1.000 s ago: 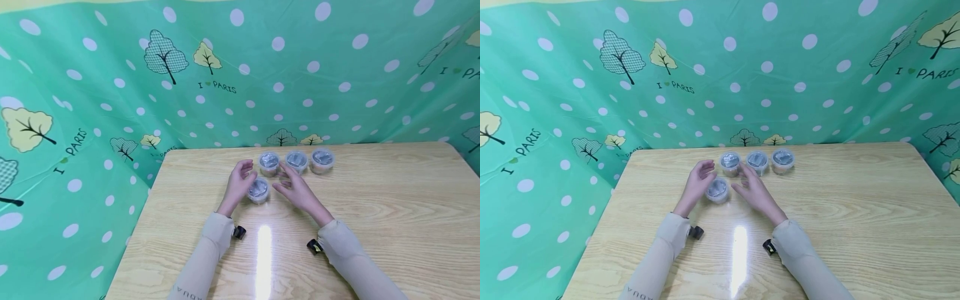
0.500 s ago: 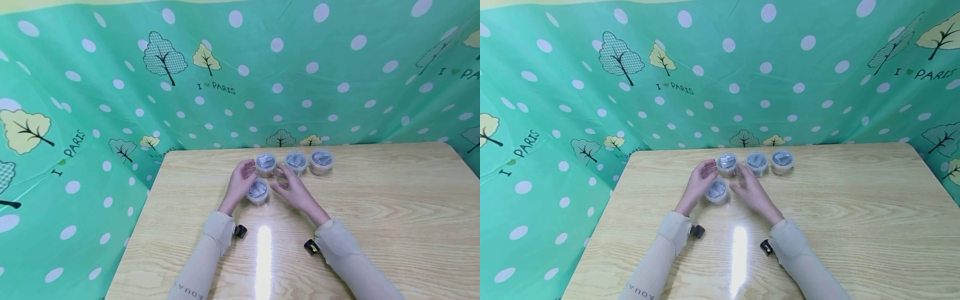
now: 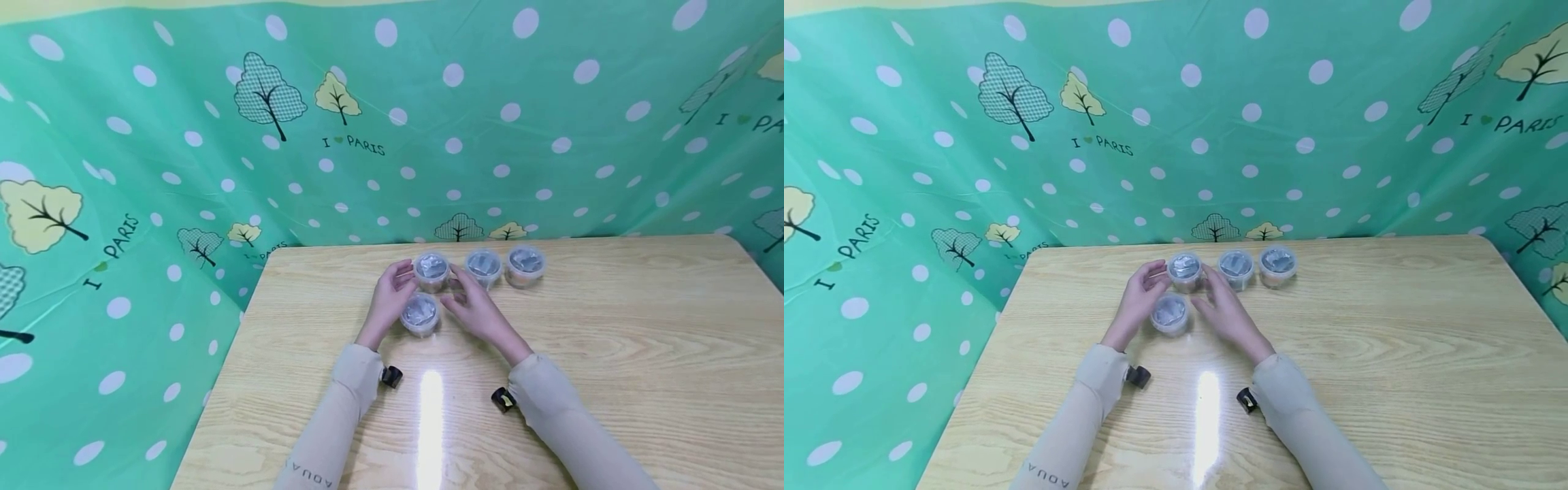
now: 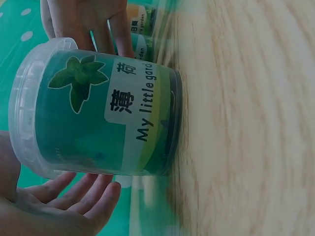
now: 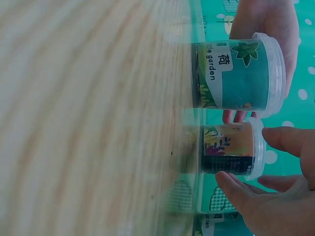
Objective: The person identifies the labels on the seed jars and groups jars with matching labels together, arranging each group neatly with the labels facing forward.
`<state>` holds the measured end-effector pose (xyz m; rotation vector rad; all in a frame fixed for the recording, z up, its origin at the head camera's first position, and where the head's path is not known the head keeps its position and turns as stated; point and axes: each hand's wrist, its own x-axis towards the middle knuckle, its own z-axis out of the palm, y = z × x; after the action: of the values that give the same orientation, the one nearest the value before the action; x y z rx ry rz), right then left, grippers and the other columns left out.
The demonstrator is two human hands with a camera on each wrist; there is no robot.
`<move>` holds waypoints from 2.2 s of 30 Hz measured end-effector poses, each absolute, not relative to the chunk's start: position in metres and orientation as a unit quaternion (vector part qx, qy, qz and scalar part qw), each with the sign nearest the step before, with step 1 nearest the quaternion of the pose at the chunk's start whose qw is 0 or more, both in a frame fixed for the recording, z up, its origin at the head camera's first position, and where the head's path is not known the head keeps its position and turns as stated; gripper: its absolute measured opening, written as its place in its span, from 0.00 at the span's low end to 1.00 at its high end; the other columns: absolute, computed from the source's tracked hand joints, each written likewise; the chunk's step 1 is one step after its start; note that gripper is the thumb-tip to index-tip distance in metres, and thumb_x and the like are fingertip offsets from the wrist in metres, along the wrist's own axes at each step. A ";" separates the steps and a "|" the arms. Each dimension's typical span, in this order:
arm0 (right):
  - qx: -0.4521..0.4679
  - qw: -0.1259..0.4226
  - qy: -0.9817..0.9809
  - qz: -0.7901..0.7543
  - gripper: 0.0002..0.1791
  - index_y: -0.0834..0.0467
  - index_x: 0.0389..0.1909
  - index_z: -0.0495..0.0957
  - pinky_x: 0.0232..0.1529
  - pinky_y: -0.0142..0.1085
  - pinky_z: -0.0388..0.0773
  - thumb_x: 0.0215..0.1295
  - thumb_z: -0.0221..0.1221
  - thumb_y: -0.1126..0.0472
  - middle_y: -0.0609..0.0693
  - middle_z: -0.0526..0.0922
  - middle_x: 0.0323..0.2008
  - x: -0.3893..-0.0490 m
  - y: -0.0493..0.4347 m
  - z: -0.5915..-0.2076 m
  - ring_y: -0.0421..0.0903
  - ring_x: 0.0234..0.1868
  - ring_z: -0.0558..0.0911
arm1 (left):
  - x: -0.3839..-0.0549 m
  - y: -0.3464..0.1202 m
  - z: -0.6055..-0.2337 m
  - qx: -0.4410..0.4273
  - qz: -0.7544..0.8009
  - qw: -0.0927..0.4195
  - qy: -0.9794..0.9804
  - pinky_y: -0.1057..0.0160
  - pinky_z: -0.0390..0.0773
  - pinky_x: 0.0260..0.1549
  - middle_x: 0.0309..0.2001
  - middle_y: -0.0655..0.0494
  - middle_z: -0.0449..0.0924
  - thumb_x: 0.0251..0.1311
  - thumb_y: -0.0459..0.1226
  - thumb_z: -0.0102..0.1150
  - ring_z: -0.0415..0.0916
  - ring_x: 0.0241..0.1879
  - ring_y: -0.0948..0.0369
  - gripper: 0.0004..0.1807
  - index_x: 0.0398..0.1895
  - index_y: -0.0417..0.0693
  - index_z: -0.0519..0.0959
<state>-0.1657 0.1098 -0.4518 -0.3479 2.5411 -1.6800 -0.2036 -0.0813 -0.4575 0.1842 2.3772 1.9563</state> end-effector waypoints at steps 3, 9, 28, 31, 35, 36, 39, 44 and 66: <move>-0.117 0.040 0.829 -0.545 0.40 0.65 0.77 0.47 0.68 0.52 0.70 0.70 0.57 0.68 0.69 0.55 0.73 -0.168 0.108 -0.454 0.65 0.69 0.67 | -0.205 -0.081 -0.459 0.059 0.637 0.035 0.768 0.56 0.74 0.65 0.64 0.38 0.73 0.67 0.31 0.56 0.73 0.64 0.46 0.25 0.67 0.34 0.68; -0.114 0.037 0.820 -0.560 0.40 0.65 0.77 0.47 0.68 0.52 0.70 0.69 0.57 0.70 0.68 0.55 0.74 -0.170 0.106 -0.453 0.65 0.70 0.66 | -0.206 -0.080 -0.458 0.057 0.638 0.044 0.767 0.55 0.75 0.64 0.63 0.38 0.73 0.68 0.31 0.56 0.73 0.63 0.45 0.24 0.66 0.36 0.69; -0.105 0.006 0.785 -0.610 0.33 0.66 0.72 0.58 0.66 0.46 0.74 0.68 0.57 0.72 0.65 0.66 0.68 -0.167 0.105 -0.436 0.61 0.67 0.71 | -0.197 -0.083 -0.436 0.061 0.639 0.038 0.766 0.56 0.76 0.63 0.63 0.45 0.75 0.68 0.36 0.59 0.75 0.61 0.50 0.25 0.67 0.42 0.71; -0.107 -0.011 0.779 -0.617 0.30 0.66 0.70 0.61 0.67 0.47 0.74 0.68 0.57 0.71 0.65 0.69 0.65 -0.164 0.107 -0.429 0.60 0.66 0.72 | -0.193 -0.084 -0.429 0.067 0.642 0.037 0.763 0.56 0.76 0.63 0.63 0.47 0.75 0.68 0.38 0.59 0.75 0.61 0.51 0.24 0.66 0.44 0.71; -0.115 -0.043 0.765 -0.632 0.27 0.67 0.67 0.64 0.67 0.48 0.74 0.69 0.58 0.69 0.64 0.71 0.63 -0.164 0.109 -0.422 0.59 0.65 0.72 | -0.188 -0.085 -0.419 0.077 0.651 0.027 0.755 0.54 0.75 0.63 0.63 0.46 0.75 0.68 0.39 0.59 0.75 0.61 0.49 0.24 0.66 0.45 0.72; -0.115 -0.048 0.762 -0.635 0.26 0.67 0.66 0.65 0.67 0.48 0.74 0.70 0.58 0.68 0.63 0.71 0.63 -0.164 0.110 -0.420 0.59 0.64 0.73 | -0.186 -0.084 -0.416 0.081 0.653 0.024 0.753 0.53 0.75 0.63 0.63 0.46 0.75 0.68 0.39 0.60 0.75 0.60 0.49 0.24 0.66 0.45 0.72; -0.110 -0.057 0.759 -0.639 0.24 0.66 0.64 0.66 0.66 0.47 0.74 0.70 0.58 0.65 0.62 0.72 0.62 -0.162 0.112 -0.414 0.58 0.63 0.74 | -0.182 -0.083 -0.409 0.090 0.658 0.015 0.748 0.53 0.76 0.63 0.62 0.45 0.76 0.67 0.39 0.61 0.75 0.59 0.48 0.24 0.65 0.44 0.73; -0.100 -0.061 0.752 -0.649 0.22 0.67 0.62 0.67 0.67 0.47 0.74 0.70 0.58 0.65 0.63 0.72 0.60 -0.155 0.114 -0.405 0.59 0.62 0.74 | -0.174 -0.081 -0.402 0.101 0.656 0.007 0.748 0.57 0.78 0.60 0.60 0.46 0.77 0.66 0.38 0.62 0.76 0.58 0.49 0.24 0.64 0.44 0.73; -0.094 -0.041 0.758 -0.644 0.30 0.65 0.68 0.64 0.61 0.30 0.76 0.70 0.60 0.58 0.59 0.74 0.55 -0.126 0.128 -0.392 0.51 0.58 0.76 | -0.137 -0.075 -0.386 0.101 0.677 0.000 0.729 0.52 0.80 0.56 0.57 0.47 0.79 0.66 0.41 0.62 0.76 0.55 0.50 0.22 0.61 0.44 0.76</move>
<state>-0.1261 0.1280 -0.3915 -0.3041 2.4475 -2.0770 -0.1372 -0.0752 -0.3860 0.3187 2.2912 2.1254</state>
